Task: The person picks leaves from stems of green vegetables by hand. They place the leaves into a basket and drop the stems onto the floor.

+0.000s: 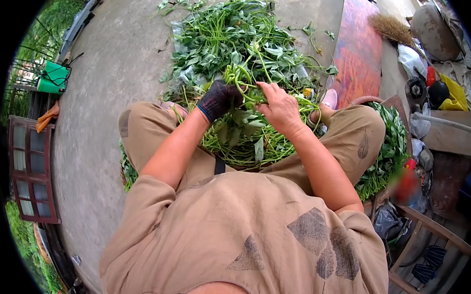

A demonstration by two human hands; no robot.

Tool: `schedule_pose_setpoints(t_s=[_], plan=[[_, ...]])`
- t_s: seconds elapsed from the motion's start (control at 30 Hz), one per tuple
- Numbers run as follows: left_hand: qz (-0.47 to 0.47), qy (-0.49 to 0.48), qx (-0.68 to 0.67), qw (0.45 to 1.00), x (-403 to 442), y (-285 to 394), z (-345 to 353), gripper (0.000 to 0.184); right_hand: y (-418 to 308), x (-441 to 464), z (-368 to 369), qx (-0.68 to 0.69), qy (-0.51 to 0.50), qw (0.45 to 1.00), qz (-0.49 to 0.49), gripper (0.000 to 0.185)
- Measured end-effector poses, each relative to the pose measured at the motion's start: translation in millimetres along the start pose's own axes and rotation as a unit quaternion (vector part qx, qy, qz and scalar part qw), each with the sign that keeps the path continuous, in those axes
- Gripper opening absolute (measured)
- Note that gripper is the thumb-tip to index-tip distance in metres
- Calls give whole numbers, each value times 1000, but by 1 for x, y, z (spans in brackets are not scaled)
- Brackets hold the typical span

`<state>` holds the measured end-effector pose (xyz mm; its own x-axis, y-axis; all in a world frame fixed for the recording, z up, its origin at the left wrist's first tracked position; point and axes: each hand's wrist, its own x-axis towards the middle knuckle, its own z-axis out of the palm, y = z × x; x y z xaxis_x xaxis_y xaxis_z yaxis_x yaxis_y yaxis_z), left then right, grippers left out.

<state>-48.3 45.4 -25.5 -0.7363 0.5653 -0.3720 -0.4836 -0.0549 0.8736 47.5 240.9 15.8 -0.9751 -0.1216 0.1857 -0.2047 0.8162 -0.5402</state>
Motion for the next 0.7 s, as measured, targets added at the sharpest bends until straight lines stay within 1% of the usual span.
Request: schedule_pose_setpoints(t_s=[0.03, 0.07, 0.1, 0.13, 0.17, 0.2, 0.23, 0.3, 0.33, 0.4, 0.43, 0.5, 0.53, 0.6, 0.63, 0.67, 0.7], plan=[[3, 19, 35, 999, -5, 8, 3, 17, 0, 1, -1, 45, 10, 999, 13, 50], [34, 34, 6, 999, -9, 12, 9, 18, 1, 1, -1, 91, 19, 995, 26, 47], [46, 39, 16, 998, -10, 15, 12, 19, 1, 2, -2, 136, 27, 990, 38, 43], [58, 45, 27, 997, -10, 16, 15, 20, 0, 2, -2, 173, 48, 983, 45, 34], [70, 51, 38, 996, -11, 19, 18, 22, -1, 1, -1, 198, 47, 978, 53, 33], [84, 36, 70, 993, -16, 26, 24, 21, -2, 0, 0, 223, 47, 972, 60, 31], [79, 32, 60, 995, -14, 24, 22, 22, -2, -1, 0, 248, 47, 965, 67, 30], [70, 23, 42, 996, -11, 17, 19, 23, -6, -2, -4, 285, 5, 955, 85, 28], [70, 20, 4, 997, -12, 17, 18, 22, -10, -3, -9, 307, -7, 948, 89, 29], [56, 40, -56, 996, -7, 12, 14, 24, -9, -5, -10, 352, -49, 929, 99, 30], [49, 50, -85, 994, -5, 9, 11, 25, -9, -6, -8, 375, -54, 920, 100, 30], [36, 0, -138, 990, -2, 4, 4, 28, -8, -8, -4, 418, -63, 900, 102, 30], [29, -28, -170, 985, -1, 0, 1, 28, -9, -8, -4, 447, -69, 884, 121, 27], [14, -80, -220, 972, 0, -3, 1, 28, -11, -6, -11, 440, -110, 878, 152, 27], [8, -65, -197, 978, -1, -2, 2, 27, -11, -5, -14, 437, -131, 874, 166, 27], [3, -49, -174, 983, -2, -1, 3, 25, -9, -5, -16, 421, -145, 881, 158, 26], [-1, -33, -152, 988, -3, 1, 5, 24, -4, -5, -15, 433, -137, 877, 157, 26]])
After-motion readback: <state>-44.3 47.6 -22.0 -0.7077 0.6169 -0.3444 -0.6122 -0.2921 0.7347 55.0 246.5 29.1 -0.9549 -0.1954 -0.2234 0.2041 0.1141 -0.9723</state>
